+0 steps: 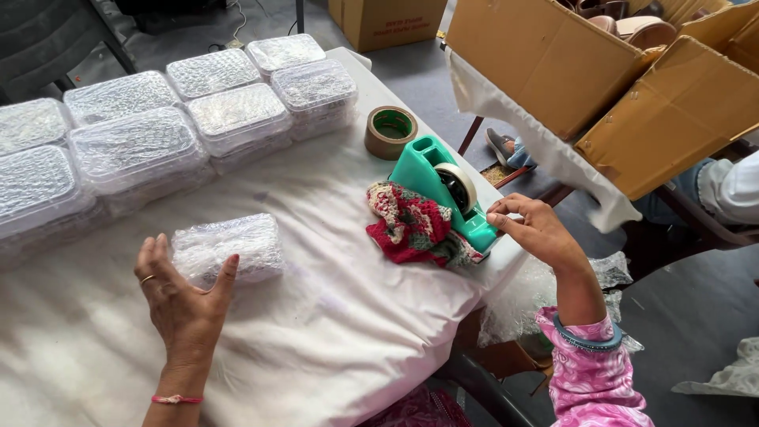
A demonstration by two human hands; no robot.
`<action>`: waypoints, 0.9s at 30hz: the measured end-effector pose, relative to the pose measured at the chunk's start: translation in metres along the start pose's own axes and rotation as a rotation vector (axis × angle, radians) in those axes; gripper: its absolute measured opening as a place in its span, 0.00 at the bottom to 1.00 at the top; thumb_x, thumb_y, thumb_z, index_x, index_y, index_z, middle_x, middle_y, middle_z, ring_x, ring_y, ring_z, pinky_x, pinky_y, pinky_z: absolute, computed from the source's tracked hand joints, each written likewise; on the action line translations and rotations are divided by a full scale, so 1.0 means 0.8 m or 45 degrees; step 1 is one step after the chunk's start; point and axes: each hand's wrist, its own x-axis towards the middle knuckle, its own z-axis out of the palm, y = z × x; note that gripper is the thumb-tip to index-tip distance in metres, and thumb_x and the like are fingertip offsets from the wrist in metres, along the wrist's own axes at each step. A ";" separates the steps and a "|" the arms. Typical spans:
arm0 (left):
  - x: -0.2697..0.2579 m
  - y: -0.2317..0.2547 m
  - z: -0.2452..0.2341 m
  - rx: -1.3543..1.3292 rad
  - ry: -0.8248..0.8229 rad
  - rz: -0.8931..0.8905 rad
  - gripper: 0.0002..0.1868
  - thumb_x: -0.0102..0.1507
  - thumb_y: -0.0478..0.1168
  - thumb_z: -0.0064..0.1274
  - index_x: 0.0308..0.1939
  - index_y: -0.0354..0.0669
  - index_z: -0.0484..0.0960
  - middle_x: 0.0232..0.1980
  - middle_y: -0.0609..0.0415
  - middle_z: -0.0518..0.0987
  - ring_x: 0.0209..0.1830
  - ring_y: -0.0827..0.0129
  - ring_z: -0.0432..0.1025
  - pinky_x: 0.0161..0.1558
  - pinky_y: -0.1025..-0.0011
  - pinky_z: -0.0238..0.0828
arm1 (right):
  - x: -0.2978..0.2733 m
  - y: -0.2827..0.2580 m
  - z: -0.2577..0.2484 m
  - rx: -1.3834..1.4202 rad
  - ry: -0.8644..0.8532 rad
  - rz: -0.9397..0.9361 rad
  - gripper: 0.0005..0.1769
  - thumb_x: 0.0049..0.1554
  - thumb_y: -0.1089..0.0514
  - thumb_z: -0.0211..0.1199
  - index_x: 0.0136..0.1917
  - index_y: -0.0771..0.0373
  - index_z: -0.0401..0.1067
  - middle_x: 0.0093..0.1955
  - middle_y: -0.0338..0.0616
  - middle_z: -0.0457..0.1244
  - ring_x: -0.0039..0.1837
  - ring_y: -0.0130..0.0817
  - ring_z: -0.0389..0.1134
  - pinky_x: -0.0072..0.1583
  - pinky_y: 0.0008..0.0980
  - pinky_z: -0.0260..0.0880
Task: The person wraps a small, clear plastic container with bubble wrap on a white tablecloth. They fold the wrap around the container and secure it with clear tape using a dispenser. The wrapped container is then placed on a stack of similar items.
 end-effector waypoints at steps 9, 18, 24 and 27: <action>0.001 0.004 -0.003 0.027 -0.106 -0.119 0.55 0.62 0.66 0.60 0.80 0.36 0.55 0.74 0.32 0.64 0.74 0.41 0.63 0.68 0.49 0.66 | -0.025 -0.035 -0.002 -0.025 0.219 -0.263 0.09 0.62 0.58 0.63 0.46 0.68 0.74 0.51 0.36 0.65 0.52 0.21 0.64 0.54 0.23 0.65; -0.001 -0.006 -0.001 0.098 -0.166 -0.123 0.54 0.63 0.64 0.60 0.81 0.34 0.55 0.73 0.31 0.65 0.72 0.41 0.64 0.68 0.47 0.65 | -0.096 0.010 0.001 0.217 0.228 0.050 0.11 0.62 0.57 0.63 0.46 0.68 0.75 0.37 0.34 0.64 0.41 0.21 0.62 0.46 0.24 0.64; -0.002 -0.006 0.000 0.099 -0.160 -0.114 0.52 0.64 0.64 0.60 0.81 0.35 0.58 0.74 0.33 0.65 0.72 0.41 0.65 0.67 0.48 0.66 | -0.109 0.040 0.013 0.447 0.269 0.143 0.11 0.61 0.58 0.64 0.45 0.70 0.77 0.34 0.37 0.65 0.37 0.23 0.63 0.41 0.26 0.65; -0.002 -0.004 0.000 0.059 -0.139 -0.111 0.52 0.64 0.64 0.60 0.79 0.33 0.59 0.72 0.32 0.66 0.71 0.41 0.65 0.66 0.48 0.66 | -0.098 0.064 0.017 0.560 0.224 0.155 0.11 0.61 0.58 0.64 0.46 0.70 0.77 0.34 0.39 0.66 0.36 0.25 0.64 0.40 0.27 0.65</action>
